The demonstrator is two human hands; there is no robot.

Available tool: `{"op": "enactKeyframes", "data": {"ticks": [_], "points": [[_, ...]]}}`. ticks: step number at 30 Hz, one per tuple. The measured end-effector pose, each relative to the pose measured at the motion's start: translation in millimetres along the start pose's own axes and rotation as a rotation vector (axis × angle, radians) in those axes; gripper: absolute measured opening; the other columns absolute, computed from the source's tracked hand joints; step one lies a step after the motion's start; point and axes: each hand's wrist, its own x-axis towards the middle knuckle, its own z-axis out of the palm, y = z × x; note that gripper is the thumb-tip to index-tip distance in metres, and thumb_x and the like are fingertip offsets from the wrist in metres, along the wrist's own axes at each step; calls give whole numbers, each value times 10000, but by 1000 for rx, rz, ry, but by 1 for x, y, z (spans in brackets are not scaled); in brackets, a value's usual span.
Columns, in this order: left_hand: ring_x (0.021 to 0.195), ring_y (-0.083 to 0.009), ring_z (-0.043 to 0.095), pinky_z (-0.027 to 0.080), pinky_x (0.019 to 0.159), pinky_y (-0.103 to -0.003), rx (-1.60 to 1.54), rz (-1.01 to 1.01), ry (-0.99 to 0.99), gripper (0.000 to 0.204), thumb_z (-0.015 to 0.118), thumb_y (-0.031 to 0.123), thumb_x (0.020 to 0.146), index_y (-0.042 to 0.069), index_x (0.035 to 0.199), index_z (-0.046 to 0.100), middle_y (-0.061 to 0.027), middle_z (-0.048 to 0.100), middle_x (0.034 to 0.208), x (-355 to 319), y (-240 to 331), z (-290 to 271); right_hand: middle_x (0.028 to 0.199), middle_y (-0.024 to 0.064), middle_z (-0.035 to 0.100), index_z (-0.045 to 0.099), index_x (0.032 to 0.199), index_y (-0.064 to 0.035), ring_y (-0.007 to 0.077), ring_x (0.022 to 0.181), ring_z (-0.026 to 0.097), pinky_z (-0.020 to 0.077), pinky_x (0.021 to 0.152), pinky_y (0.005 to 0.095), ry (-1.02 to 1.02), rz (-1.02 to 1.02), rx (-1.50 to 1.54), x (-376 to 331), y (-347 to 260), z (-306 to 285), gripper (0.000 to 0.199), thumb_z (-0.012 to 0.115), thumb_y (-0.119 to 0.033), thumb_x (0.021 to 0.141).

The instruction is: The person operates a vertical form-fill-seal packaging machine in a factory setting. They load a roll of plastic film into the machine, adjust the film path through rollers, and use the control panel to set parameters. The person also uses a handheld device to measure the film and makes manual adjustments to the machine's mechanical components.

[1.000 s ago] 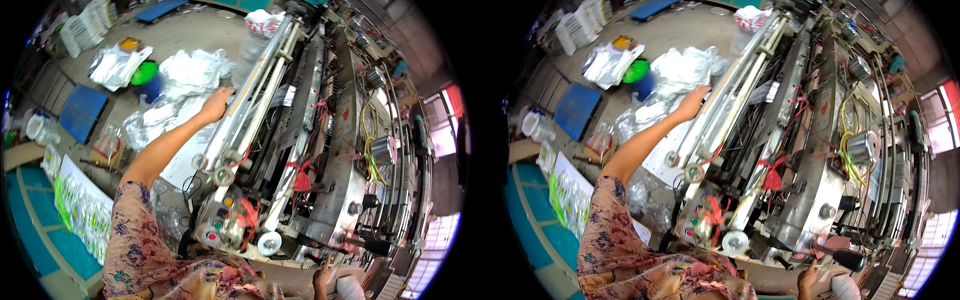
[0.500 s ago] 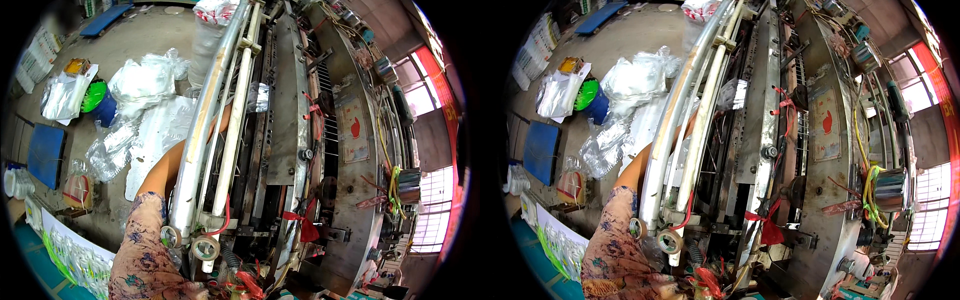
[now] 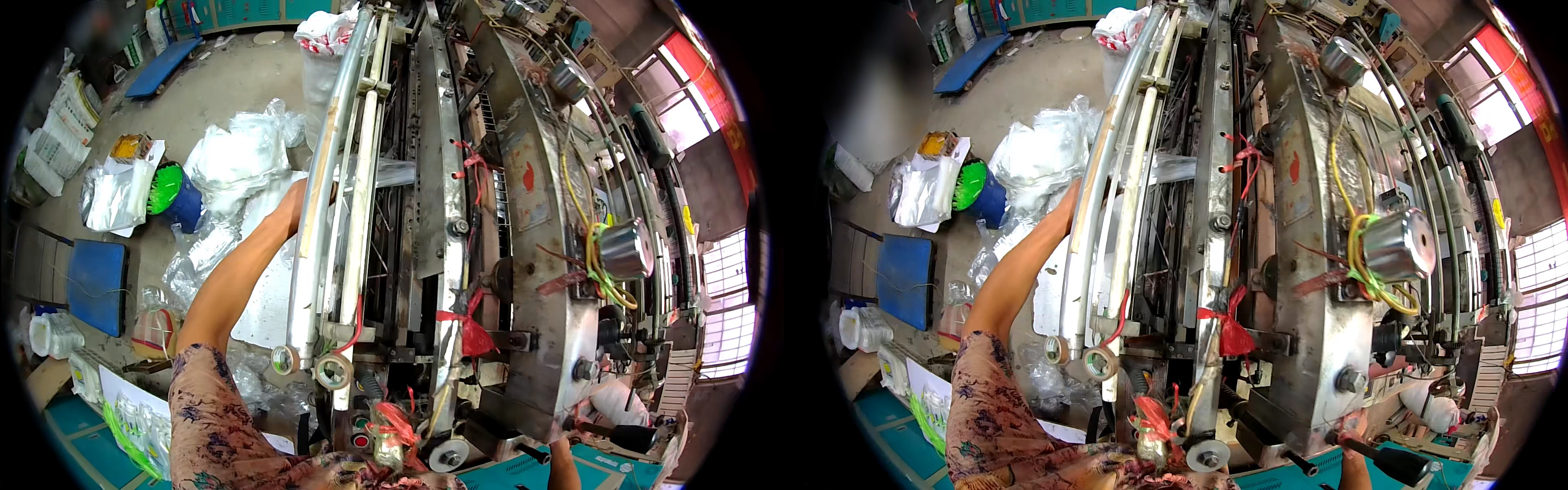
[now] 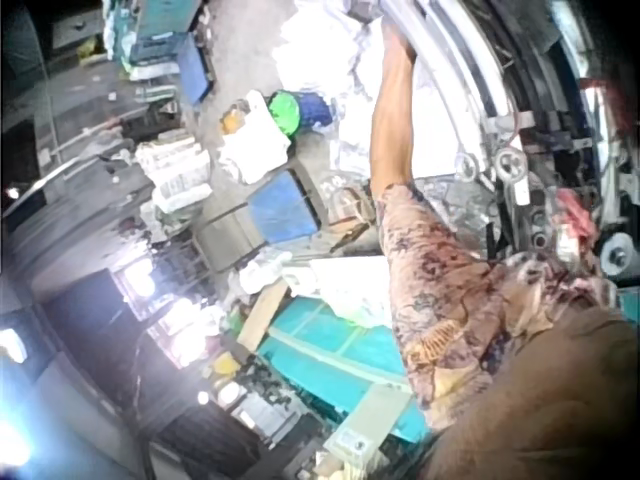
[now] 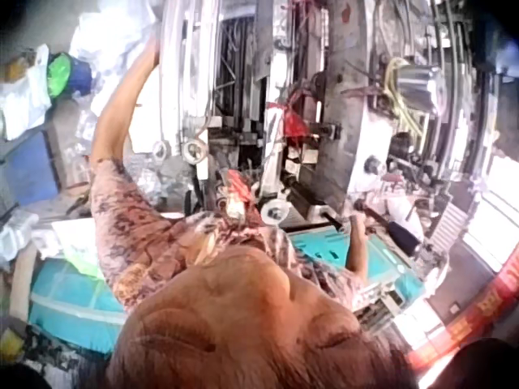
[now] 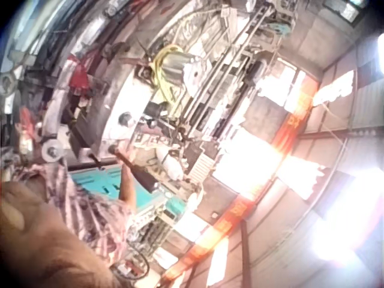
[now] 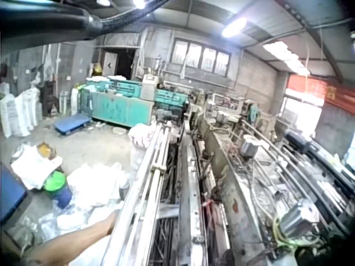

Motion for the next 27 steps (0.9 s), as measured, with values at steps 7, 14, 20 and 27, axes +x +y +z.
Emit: {"op": "enactKeyframes", "data": {"ticks": [7,14,20,27], "points": [[756,-388,600,472,671,-505,1403,482,306,145,509,180,884,60,817,555,-165,610,806,-113,-34,-174,1073,231,595,116,1551,-130,377,873,613,505,717,418,17,-34,85,31,8,23,1022,692,-61,710],[780,-327,600,484,663,-461,1572,405,453,65,508,124,865,75,822,506,-123,571,774,-133,-13,-195,1005,69,571,562,958,-53,214,974,515,431,852,357,43,136,-8,52,-62,-35,116,586,-55,844],[778,-325,602,482,652,-459,1616,359,507,77,525,138,875,85,821,510,-113,570,773,-150,-7,-221,919,135,633,596,977,-58,330,846,595,480,768,438,122,178,524,31,9,17,180,605,-195,860],[718,-338,649,494,599,-480,1572,119,641,173,517,254,937,100,867,554,-129,640,750,-154,-17,-220,835,85,651,644,940,-50,266,726,648,539,655,428,25,-210,-590,40,54,43,373,693,-397,814]]}}
